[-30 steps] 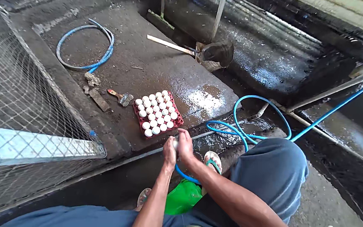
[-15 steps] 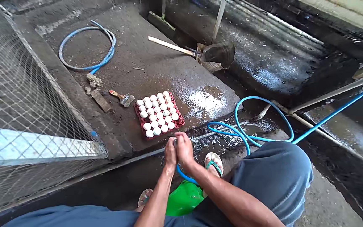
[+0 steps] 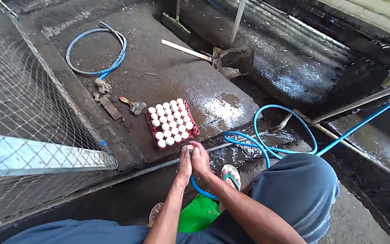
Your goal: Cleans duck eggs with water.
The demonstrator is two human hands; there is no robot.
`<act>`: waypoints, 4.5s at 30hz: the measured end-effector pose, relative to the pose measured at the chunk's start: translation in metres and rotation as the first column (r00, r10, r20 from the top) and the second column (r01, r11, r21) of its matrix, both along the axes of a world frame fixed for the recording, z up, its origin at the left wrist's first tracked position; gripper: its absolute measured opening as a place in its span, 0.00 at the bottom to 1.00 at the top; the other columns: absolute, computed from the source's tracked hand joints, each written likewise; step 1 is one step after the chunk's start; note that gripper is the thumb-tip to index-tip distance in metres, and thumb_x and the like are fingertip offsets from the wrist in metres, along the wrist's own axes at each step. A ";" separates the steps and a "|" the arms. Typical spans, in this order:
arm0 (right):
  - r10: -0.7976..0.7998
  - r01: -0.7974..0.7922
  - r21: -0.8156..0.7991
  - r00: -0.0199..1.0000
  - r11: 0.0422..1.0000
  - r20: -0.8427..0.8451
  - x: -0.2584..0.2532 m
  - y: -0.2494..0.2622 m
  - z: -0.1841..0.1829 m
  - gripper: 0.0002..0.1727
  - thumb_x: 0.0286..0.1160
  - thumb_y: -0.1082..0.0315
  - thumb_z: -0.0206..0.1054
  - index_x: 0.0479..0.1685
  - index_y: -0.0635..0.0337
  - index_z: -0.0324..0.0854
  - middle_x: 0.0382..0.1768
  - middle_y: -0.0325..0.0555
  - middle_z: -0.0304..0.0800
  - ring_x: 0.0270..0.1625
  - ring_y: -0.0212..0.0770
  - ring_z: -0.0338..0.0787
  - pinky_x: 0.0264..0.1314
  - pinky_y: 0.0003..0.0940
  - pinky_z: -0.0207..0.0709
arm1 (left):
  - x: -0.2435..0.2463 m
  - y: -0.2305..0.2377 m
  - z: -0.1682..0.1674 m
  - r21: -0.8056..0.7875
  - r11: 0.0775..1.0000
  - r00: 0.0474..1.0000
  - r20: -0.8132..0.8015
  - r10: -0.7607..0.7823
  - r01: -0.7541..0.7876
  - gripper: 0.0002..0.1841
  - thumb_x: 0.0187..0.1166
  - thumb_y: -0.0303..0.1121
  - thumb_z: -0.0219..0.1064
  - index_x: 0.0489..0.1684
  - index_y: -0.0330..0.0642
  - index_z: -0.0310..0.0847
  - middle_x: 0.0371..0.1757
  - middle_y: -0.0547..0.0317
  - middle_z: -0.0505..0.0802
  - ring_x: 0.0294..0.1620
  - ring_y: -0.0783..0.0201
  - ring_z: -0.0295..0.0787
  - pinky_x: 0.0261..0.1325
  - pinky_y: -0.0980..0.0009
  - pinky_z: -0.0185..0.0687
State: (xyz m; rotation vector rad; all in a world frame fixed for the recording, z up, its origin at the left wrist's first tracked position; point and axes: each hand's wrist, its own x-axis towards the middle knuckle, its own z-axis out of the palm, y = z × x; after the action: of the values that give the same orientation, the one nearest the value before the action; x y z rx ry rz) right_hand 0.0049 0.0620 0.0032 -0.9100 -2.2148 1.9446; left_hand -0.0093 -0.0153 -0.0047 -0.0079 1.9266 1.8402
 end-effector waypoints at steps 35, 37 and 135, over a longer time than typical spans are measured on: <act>0.047 -0.053 -0.069 0.995 0.996 -0.085 0.006 -0.012 0.002 0.27 0.89 0.66 0.41 0.76 0.63 0.80 0.86 0.62 0.67 0.91 0.52 0.62 0.93 0.48 0.54 | 0.006 0.010 0.002 -0.063 0.971 0.973 -0.040 0.227 -0.229 0.22 0.93 0.28 0.40 0.68 0.18 0.72 0.68 0.31 0.83 0.70 0.55 0.78 0.78 0.63 0.68; 0.038 -0.042 -0.077 0.998 0.996 -0.052 0.000 -0.005 0.001 0.27 0.86 0.67 0.44 0.76 0.63 0.80 0.86 0.61 0.68 0.90 0.52 0.64 0.91 0.50 0.58 | 0.007 0.009 0.009 -0.040 0.973 0.971 0.071 0.229 -0.226 0.24 0.95 0.33 0.36 0.65 0.25 0.75 0.59 0.42 0.85 0.60 0.63 0.81 0.67 0.66 0.75; 0.122 0.025 -0.475 0.953 0.880 0.277 -0.026 0.029 -0.045 0.25 0.91 0.68 0.47 0.86 0.57 0.62 0.59 0.61 0.84 0.49 0.49 0.88 0.49 0.47 0.84 | -0.023 -0.027 -0.010 0.417 0.907 0.886 0.395 -0.242 0.062 0.28 0.87 0.48 0.29 0.35 0.46 0.77 0.16 0.64 0.82 0.12 0.74 0.75 0.15 0.81 0.70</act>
State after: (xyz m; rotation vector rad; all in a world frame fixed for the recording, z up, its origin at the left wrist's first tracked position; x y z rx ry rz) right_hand -0.0210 0.0908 -0.0418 -1.2939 -1.9263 2.5946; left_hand -0.0328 -0.0425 -0.0149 -0.1246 1.1946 1.8876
